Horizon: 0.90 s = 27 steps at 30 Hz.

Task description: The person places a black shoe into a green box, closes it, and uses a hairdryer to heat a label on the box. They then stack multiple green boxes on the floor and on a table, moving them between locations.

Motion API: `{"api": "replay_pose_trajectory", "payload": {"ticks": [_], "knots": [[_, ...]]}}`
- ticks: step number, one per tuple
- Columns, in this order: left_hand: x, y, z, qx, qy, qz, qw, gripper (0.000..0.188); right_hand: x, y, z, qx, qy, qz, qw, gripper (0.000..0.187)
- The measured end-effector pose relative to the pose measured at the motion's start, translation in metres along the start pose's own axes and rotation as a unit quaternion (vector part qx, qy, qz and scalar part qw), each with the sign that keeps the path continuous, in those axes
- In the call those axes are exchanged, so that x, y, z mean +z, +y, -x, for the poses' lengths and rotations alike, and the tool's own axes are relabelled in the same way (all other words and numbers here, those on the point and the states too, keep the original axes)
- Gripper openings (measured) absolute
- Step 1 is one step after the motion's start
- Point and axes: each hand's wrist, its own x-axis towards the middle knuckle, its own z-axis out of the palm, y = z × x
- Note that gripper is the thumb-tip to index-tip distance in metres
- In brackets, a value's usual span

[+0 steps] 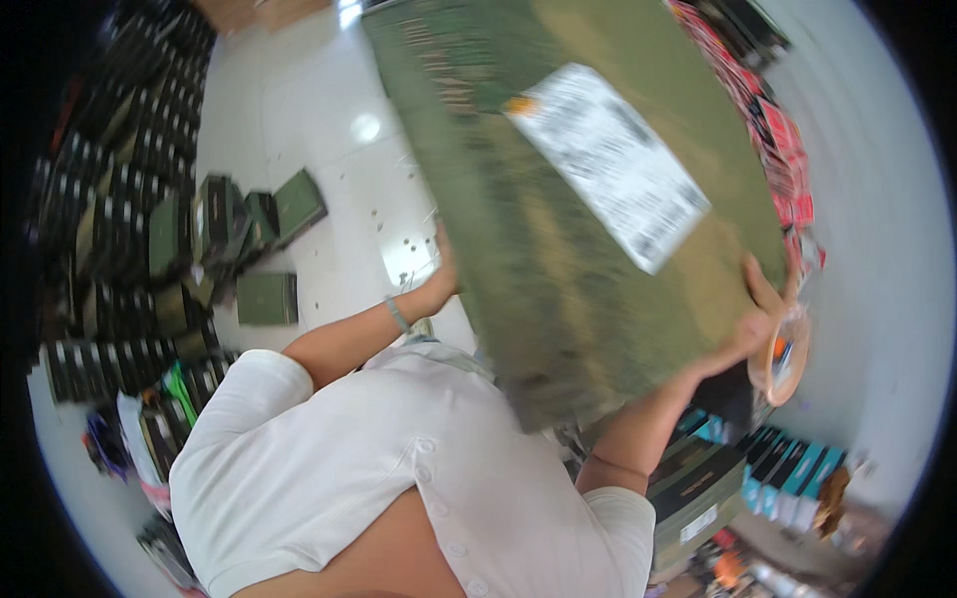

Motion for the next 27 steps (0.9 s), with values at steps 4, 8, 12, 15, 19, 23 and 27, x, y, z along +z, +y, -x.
{"api": "replay_pose_trajectory", "payload": {"ticks": [4, 8, 12, 15, 19, 23, 27], "knots": [[0.001, -0.008, 0.006, 0.012, -0.034, 0.022, 0.999, 0.09, -0.041, 0.007, -0.02, -0.042, -0.196, 0.093, 0.975, 0.084], [-0.006, -0.008, 0.009, 0.011, -0.082, 0.014, 0.997, 0.096, 0.013, -0.03, 0.001, -0.105, -0.085, 0.127, 0.983, 0.057], [-0.015, 0.001, 0.009, -0.061, -0.164, -0.006, 0.985, 0.097, -0.001, 0.004, -0.006, -0.155, -0.055, 0.095, 0.982, 0.039], [-0.022, 0.008, 0.01, -0.071, -0.182, -0.002, 0.981, 0.099, 0.011, 0.004, -0.001, -0.264, -0.073, 0.124, 0.954, 0.036], [-0.012, 0.003, 0.007, -0.053, -0.164, 0.002, 0.985, 0.099, 0.006, -0.012, -0.008, -0.042, -0.062, 0.059, 0.995, 0.032], [-0.009, -0.004, 0.001, 0.01, -0.17, -0.006, 0.985, 0.101, 0.022, -0.055, 0.002, 0.062, -0.05, -0.012, 0.997, 0.034], [-0.001, 0.001, -0.008, 0.002, -0.174, -0.007, 0.985, 0.11, 0.02, -0.048, -0.005, 0.145, -0.066, -0.194, 0.968, 0.038]]}}
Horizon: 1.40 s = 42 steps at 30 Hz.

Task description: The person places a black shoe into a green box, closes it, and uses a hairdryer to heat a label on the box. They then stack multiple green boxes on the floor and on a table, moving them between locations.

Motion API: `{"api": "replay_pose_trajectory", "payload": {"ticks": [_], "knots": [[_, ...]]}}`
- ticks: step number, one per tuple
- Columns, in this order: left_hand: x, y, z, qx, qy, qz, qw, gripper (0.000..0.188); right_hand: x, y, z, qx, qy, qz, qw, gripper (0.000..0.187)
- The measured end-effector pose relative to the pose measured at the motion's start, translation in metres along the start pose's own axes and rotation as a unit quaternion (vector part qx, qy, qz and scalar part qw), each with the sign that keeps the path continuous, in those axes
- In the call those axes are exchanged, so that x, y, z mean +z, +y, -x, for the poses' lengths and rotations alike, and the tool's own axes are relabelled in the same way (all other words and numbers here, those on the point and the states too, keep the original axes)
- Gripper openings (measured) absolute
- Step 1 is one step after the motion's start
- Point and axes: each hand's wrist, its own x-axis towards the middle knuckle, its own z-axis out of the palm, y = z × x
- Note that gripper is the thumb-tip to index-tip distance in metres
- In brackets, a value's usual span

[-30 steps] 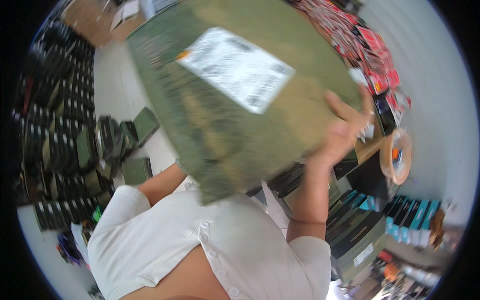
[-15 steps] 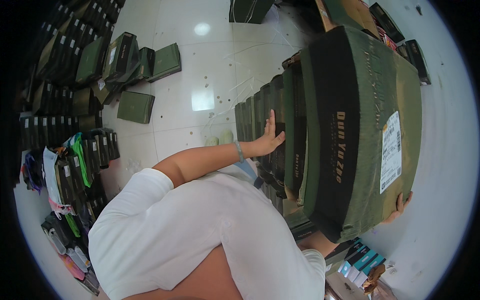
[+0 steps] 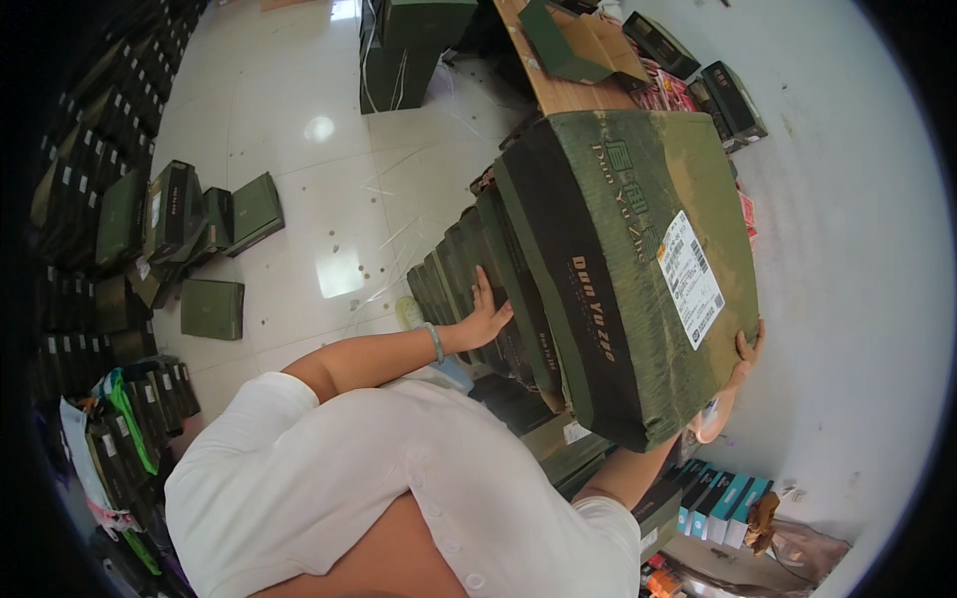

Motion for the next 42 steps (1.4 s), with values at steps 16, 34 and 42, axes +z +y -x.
{"api": "replay_pose_trajectory", "payload": {"ticks": [16, 34, 42], "knots": [[0.03, 0.028, -0.076, 0.004, -0.086, -0.037, 0.996, 0.096, -0.08, 0.067, -0.03, -0.476, -0.052, 0.438, 0.761, 0.079], [-0.077, 0.044, -0.234, 0.054, 0.056, -0.05, 0.996, 0.059, -0.097, 0.081, -0.052, -0.571, -0.029, 0.386, 0.723, 0.06], [-0.107, 0.01, -0.193, 0.071, -0.011, -0.04, 0.997, 0.053, -0.08, 0.063, -0.066, -0.561, -0.082, 0.417, 0.71, 0.057]]}}
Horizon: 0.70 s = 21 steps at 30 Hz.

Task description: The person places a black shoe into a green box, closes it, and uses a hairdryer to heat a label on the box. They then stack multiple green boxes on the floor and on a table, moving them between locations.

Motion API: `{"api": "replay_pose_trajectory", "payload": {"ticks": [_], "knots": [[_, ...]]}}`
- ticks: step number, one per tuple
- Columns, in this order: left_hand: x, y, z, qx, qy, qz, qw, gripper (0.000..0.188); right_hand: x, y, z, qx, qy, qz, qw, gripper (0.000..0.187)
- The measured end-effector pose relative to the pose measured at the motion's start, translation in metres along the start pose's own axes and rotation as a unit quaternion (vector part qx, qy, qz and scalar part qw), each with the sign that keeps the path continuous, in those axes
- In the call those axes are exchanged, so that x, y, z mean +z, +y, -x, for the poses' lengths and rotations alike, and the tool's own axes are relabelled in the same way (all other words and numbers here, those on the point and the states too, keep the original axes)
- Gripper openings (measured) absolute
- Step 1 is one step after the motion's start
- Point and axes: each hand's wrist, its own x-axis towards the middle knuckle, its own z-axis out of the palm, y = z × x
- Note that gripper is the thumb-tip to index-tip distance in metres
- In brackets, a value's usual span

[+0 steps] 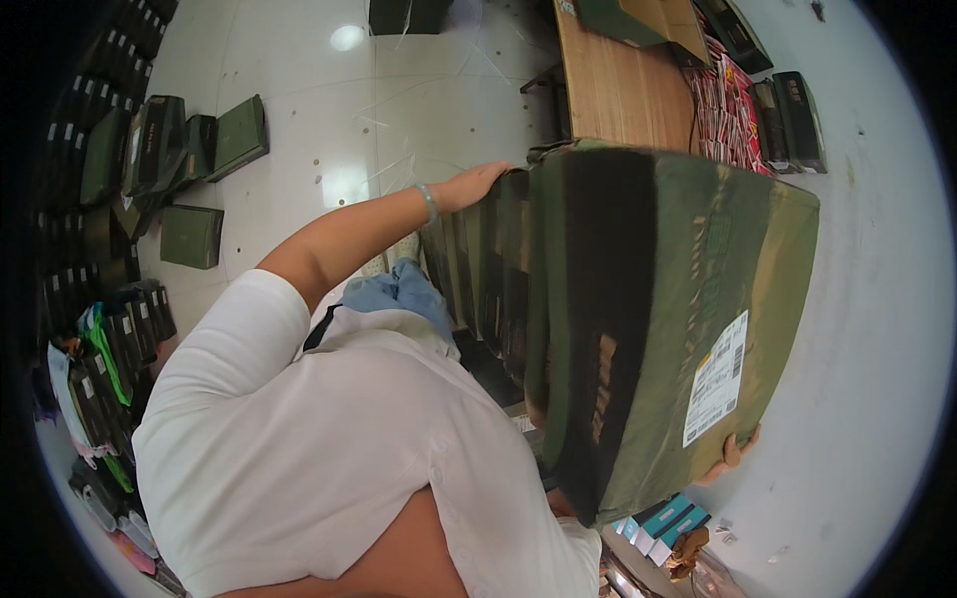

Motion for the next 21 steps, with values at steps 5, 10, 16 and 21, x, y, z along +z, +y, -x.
{"api": "replay_pose_trajectory", "payload": {"ticks": [5, 10, 16, 21], "knots": [[-0.01, 0.018, 0.039, -0.033, 0.006, 0.036, 0.999, 0.052, -0.006, -0.003, -0.006, 0.028, -0.011, -0.004, 1.0, 0.057], [-0.014, -0.004, 0.034, -0.019, -0.035, 0.143, 0.989, 0.052, -0.008, 0.003, -0.01, 0.066, -0.019, -0.032, 0.997, 0.058], [-0.004, 0.009, 0.041, 0.002, -0.003, -0.027, 1.0, 0.055, -0.007, 0.006, -0.008, 0.129, -0.037, -0.071, 0.988, 0.06], [0.012, 0.003, 0.024, 0.022, 0.061, 0.011, 0.998, 0.057, -0.011, 0.017, -0.01, 0.173, -0.043, -0.1, 0.979, 0.061]]}}
